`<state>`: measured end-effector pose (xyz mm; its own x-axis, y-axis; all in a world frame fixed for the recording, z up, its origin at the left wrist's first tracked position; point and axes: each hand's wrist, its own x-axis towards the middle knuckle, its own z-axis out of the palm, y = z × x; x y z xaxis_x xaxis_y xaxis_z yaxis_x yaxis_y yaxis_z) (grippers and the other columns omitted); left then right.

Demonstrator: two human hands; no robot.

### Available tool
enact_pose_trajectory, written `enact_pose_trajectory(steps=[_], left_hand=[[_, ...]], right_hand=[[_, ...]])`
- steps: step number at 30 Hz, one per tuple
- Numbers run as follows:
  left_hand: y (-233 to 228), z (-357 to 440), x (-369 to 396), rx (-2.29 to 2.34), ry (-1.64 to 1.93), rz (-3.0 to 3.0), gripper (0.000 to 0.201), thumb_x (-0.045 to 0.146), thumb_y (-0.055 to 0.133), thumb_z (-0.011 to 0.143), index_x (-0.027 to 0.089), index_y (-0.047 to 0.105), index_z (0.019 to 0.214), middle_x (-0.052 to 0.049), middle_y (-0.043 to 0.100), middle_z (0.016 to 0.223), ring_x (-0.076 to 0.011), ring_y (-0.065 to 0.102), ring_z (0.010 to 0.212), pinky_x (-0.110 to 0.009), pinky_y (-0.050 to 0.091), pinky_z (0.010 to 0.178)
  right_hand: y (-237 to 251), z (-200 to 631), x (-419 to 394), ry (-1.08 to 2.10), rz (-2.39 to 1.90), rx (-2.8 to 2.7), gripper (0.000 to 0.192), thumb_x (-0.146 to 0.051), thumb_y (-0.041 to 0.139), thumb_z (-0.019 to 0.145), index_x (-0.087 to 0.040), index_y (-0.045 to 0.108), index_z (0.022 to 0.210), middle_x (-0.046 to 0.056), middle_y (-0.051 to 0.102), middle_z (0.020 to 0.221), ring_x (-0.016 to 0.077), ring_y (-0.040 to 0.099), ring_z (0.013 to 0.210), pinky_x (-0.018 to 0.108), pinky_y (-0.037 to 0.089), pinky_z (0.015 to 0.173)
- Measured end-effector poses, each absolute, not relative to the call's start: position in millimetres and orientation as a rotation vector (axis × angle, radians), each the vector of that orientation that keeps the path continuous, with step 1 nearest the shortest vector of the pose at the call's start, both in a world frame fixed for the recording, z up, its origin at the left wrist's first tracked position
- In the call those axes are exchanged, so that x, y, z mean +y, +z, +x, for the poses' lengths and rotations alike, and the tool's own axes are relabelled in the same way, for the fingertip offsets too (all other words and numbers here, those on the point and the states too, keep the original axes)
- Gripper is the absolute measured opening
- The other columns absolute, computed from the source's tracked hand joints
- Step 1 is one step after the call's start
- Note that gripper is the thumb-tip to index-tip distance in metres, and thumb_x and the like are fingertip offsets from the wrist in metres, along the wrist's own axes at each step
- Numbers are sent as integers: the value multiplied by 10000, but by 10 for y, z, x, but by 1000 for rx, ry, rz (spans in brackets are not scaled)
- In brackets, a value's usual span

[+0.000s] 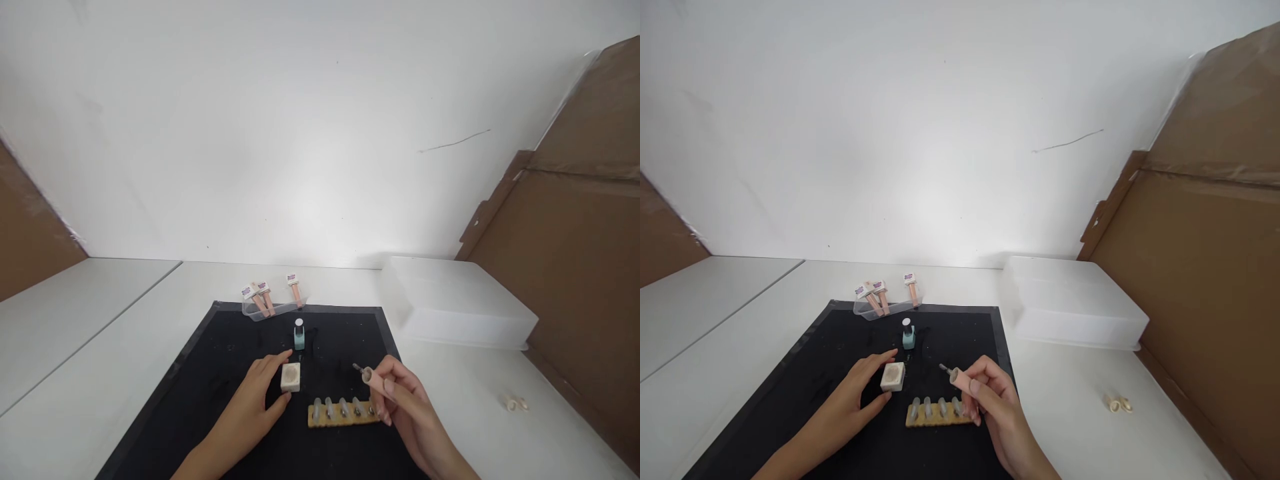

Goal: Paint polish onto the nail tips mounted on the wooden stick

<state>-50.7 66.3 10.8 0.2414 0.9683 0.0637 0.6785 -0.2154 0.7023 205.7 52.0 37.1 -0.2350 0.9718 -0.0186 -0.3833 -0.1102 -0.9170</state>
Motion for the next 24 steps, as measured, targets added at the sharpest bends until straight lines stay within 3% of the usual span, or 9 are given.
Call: enact_pose_trajectory(steps=[4,7,12,16,19,22,24], left_hand=[[121,-506,643,1459,738,2019,557,108,422,775,304,332,1288,-87,452,1291,-253,401,1222,-463,353,992],[149,-502,610,1442,871,2049,522,19,393,713,288,345,1158,-87,393,1272,-225,363,1225,-438,340,997],[237,-479,516,1319,1011,2154,353,5,377,721,271,315,946,-54,434,1037,-166,481,909,-311,437,796],[268,-364,406,1178,839,2267,329,67,383,770,279,306,1010,-15,479,903,-135,483,699,-250,436,641],[218,-230,338,1288,741,2261,313,95,384,774,275,324,1024,49,458,714,-127,479,586,-237,402,569],[112,-141,320,1418,671,2164,239,143,413,766,256,382,974,83,395,598,-124,456,502,-227,351,479],[39,-128,335,1475,633,2101,243,156,444,746,248,415,969,86,429,585,-120,463,481,-226,348,468]], right_hand=[[379,2097,548,1549,-828,-990,293,-430,660,774,-181,535,684,-52,455,505,81,341,468,209,275,462],[363,2114,561,1533,-801,-992,277,-418,637,799,-179,544,693,-46,456,519,82,345,471,212,273,460],[356,2135,575,1512,-808,-973,269,-412,637,802,-185,551,687,-45,452,518,84,346,468,217,274,459],[367,2157,596,1480,-824,-964,252,-415,648,792,-191,573,701,-39,461,548,90,360,488,220,280,464],[359,2176,615,1469,-834,-946,240,-421,676,762,-197,594,739,-39,462,567,89,354,494,220,278,466],[351,2187,624,1457,-838,-921,241,-421,700,736,-203,608,786,-40,458,568,91,350,497,221,277,466],[354,2189,624,1449,-845,-904,248,-422,710,723,-205,611,791,-40,455,563,93,344,496,222,274,464]])
